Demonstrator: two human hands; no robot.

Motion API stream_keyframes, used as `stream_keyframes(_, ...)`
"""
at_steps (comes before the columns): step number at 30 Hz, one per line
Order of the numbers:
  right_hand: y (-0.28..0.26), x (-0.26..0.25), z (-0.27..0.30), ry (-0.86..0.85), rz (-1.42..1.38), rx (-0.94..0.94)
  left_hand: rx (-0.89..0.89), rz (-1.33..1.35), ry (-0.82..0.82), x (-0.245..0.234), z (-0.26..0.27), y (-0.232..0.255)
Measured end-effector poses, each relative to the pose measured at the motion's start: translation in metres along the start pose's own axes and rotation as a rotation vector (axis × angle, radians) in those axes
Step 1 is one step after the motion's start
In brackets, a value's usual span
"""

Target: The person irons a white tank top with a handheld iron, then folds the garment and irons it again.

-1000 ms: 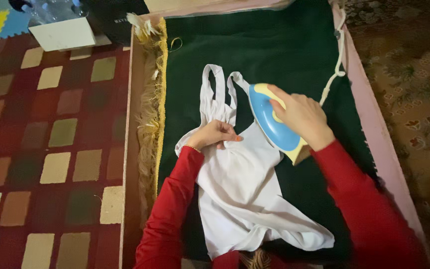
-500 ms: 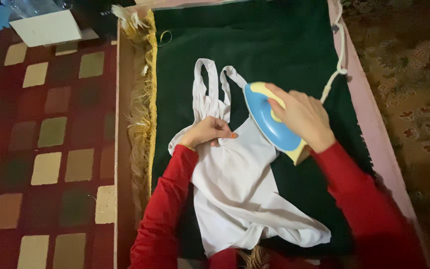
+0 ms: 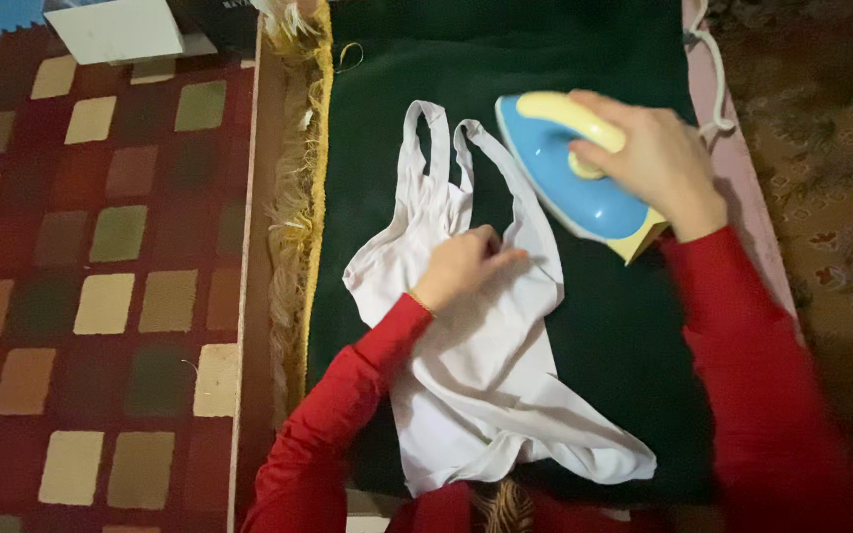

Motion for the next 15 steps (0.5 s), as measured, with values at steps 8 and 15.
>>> stream_keyframes(8,0.006,-0.070,0.007,0.300,0.000,-0.151,0.513,-0.111,0.286,0.061,-0.018,0.070)
stream_keyframes(15,-0.007,-0.093,0.021,0.375,0.024,-0.219,0.711,0.142,0.108,0.107,0.000,0.178)
Point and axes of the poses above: each hand's wrist, its own z-axis away from the middle knuckle, its own x-axis out of the palm, y = z × x, the point moved 9 cm from there along -z, towards the middle knuckle, and after that the axes turned 3 degrees about -z, right-handed, at the moved point
